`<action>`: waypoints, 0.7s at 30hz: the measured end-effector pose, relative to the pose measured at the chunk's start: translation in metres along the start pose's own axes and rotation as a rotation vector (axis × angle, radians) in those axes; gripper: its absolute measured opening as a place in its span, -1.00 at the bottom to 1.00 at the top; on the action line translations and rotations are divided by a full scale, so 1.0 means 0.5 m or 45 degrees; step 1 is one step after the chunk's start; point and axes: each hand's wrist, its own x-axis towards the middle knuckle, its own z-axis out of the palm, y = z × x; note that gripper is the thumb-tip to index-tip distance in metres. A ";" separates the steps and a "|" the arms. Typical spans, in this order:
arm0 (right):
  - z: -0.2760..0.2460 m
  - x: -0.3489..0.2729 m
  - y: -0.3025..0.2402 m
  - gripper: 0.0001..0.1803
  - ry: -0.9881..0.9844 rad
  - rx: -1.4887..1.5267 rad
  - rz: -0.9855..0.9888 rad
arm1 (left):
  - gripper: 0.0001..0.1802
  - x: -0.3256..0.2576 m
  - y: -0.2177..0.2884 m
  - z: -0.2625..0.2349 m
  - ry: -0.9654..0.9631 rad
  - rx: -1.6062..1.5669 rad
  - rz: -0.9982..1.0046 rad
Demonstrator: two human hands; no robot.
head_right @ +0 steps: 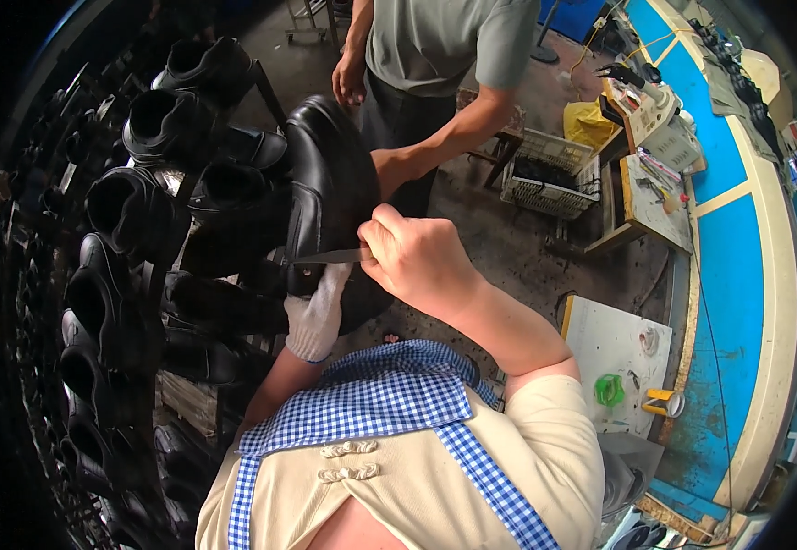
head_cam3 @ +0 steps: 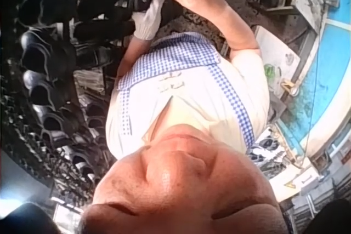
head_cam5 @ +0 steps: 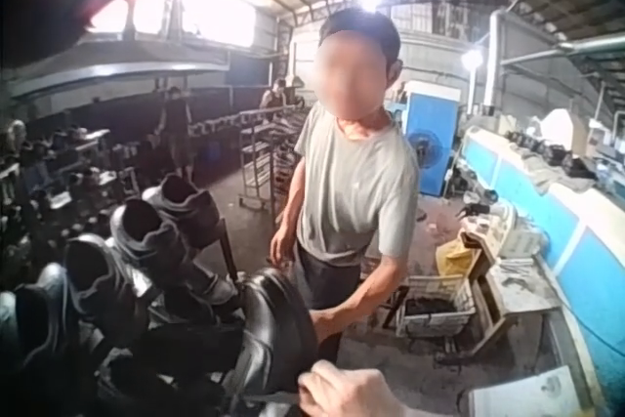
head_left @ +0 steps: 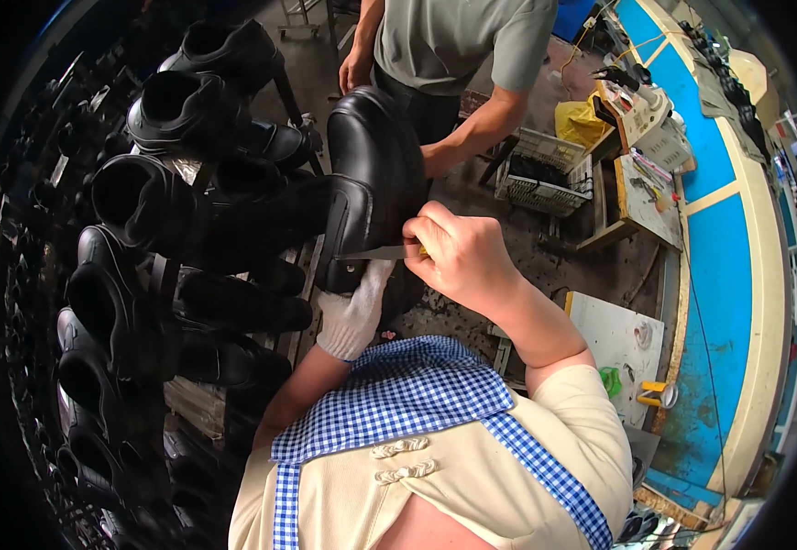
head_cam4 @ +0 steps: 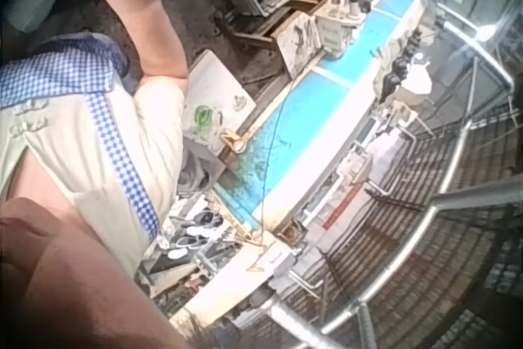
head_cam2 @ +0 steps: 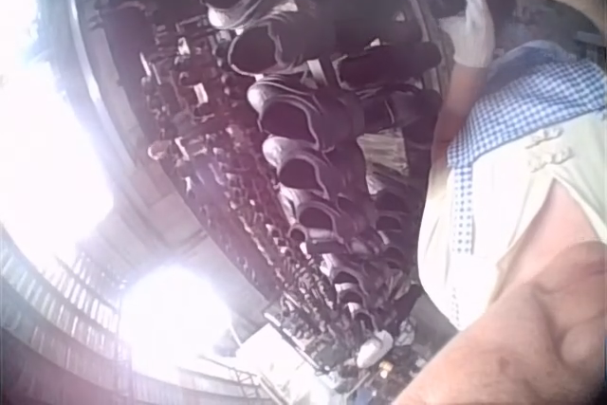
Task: Trimming excess material from the soles and edges of black shoes using a small knife.
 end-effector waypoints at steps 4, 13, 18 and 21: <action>0.009 0.003 0.000 -0.74 -0.032 -0.014 0.020 | -0.69 0.004 0.009 0.001 -0.019 0.058 0.122; 0.047 -0.014 0.027 -0.72 0.180 0.280 0.003 | -0.64 -0.004 -0.009 -0.040 -0.217 1.041 0.683; 0.051 -0.028 0.032 -0.73 0.208 0.397 0.017 | -0.57 -0.013 0.023 -0.017 -0.092 0.139 -0.097; 0.050 -0.035 0.033 -0.75 0.247 0.516 0.070 | -0.56 -0.009 0.035 0.003 -0.025 -0.265 -0.240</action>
